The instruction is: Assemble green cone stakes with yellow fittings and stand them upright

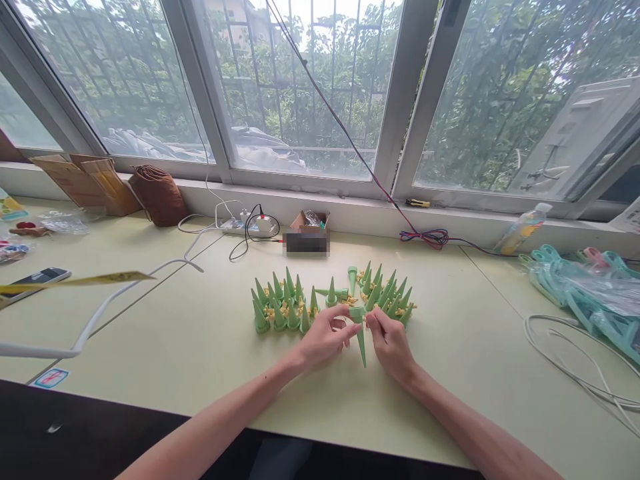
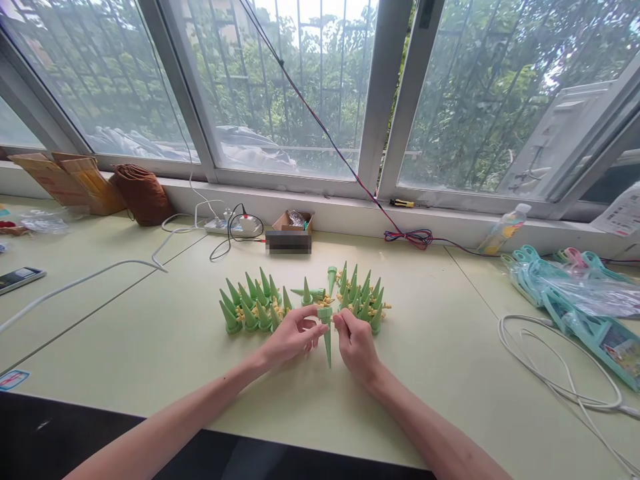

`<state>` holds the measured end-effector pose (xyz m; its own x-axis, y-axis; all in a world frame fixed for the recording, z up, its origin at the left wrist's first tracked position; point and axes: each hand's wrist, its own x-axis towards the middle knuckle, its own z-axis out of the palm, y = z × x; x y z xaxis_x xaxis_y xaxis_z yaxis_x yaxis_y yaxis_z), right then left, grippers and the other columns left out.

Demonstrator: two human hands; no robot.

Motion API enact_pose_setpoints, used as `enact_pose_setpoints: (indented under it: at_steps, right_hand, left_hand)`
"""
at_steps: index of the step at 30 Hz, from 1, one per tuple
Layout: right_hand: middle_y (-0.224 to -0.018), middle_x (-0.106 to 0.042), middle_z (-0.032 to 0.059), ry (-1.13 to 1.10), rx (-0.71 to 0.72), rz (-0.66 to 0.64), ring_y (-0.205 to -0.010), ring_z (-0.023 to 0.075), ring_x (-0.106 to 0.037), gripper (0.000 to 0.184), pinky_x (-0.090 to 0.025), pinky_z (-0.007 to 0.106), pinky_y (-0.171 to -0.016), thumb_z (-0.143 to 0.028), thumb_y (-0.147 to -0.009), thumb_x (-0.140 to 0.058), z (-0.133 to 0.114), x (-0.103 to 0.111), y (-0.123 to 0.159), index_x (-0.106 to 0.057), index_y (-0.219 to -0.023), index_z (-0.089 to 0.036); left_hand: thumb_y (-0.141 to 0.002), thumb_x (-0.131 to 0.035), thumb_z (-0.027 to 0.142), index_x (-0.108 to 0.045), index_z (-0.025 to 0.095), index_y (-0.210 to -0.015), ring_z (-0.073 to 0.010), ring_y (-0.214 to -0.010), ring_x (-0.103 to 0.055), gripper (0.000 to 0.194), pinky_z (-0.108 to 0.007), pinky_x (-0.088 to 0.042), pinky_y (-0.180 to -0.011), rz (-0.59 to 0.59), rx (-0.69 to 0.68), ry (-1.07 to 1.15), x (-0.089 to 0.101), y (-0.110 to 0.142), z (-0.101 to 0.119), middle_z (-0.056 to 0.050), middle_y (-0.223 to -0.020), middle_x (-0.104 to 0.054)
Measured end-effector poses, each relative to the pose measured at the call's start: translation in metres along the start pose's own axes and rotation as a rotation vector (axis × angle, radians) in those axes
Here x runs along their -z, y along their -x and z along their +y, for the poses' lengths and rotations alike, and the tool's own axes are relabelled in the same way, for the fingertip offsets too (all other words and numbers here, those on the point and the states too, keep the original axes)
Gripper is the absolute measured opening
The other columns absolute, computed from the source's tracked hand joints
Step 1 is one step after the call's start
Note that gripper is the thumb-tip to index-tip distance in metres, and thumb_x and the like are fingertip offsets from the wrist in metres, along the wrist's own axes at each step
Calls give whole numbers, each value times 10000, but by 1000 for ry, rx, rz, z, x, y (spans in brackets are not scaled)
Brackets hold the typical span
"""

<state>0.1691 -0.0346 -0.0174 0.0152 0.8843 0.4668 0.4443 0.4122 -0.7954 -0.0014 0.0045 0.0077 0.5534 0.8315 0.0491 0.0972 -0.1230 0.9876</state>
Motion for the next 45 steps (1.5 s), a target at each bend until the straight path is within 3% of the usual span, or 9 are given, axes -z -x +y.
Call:
enact_pose_setpoints:
  at_steps: [5, 12, 22, 29, 34, 37, 45]
  right_hand:
    - [-580, -291, -68, 10, 0, 6, -518, 96, -233, 348, -218, 233, -479, -351, -1003, -360, 1, 0, 1, -313, -688, -213]
    - [-582, -281, -67, 11, 37, 18, -516, 96, -232, 348, -213, 235, -475, -334, -1003, -362, 1, -1, 0, -291, -683, -217]
    - [-580, -295, -65, 28, 41, 23, -504, 96, -253, 355, -225, 235, -474, -347, -1005, -354, -2, -2, -1, -330, -678, -213]
    - [-585, -308, -64, 24, 39, 110, -501, 93, -249, 343, -240, 229, -470, -333, -1010, -368, -7, 1, 0, -364, -692, -206]
    - [-598, -327, -57, 35, 58, 116, -509, 95, -267, 332, -253, 229, -480, -322, -1010, -375, -7, 1, -1, -397, -701, -201]
    - [-598, -347, -54, 39, 79, 59, -520, 95, -287, 339, -261, 227, -491, -312, -1009, -377, -6, 0, -2, -406, -691, -197]
    - [-583, -346, -60, 23, 70, 4, -514, 88, -286, 350, -259, 221, -490, -314, -1004, -380, -6, 2, -1, -370, -674, -200]
  left_hand:
    - [-781, -714, 434, -564, 160, -1114, -93, -486, -524, 456, -200, -448, -399, 51, -72, -66, -1, 1, -2, 29, -664, -562]
    - [-803, -711, 372, -637, 189, -1073, -69, -609, -526, 335, -185, -497, -450, 124, -249, -129, -4, 1, -4, -32, -961, -549]
    - [-880, -623, 315, -709, 219, -1048, -64, -601, -524, 212, -181, -496, -495, 190, -424, -304, -2, 0, -3, -55, -975, -599]
    - [-899, -571, 420, -627, 189, -1097, -69, -549, -533, 309, -186, -465, -441, 161, -197, -171, -8, 2, 3, -51, -955, -614]
    - [-928, -393, 594, -626, 108, -744, -73, -399, -506, 569, -187, -384, -359, 40, 8, 53, -5, -1, 7, -45, -670, -611]
    - [-913, -334, 661, -644, 85, -695, -99, -427, -541, 689, -203, -407, -376, -94, 141, 200, -2, -2, 5, -89, -671, -631]
    - [-892, -439, 637, -655, 70, -766, -90, -448, -536, 619, -204, -429, -400, -180, 191, 350, 1, -2, 4, -94, -735, -639]
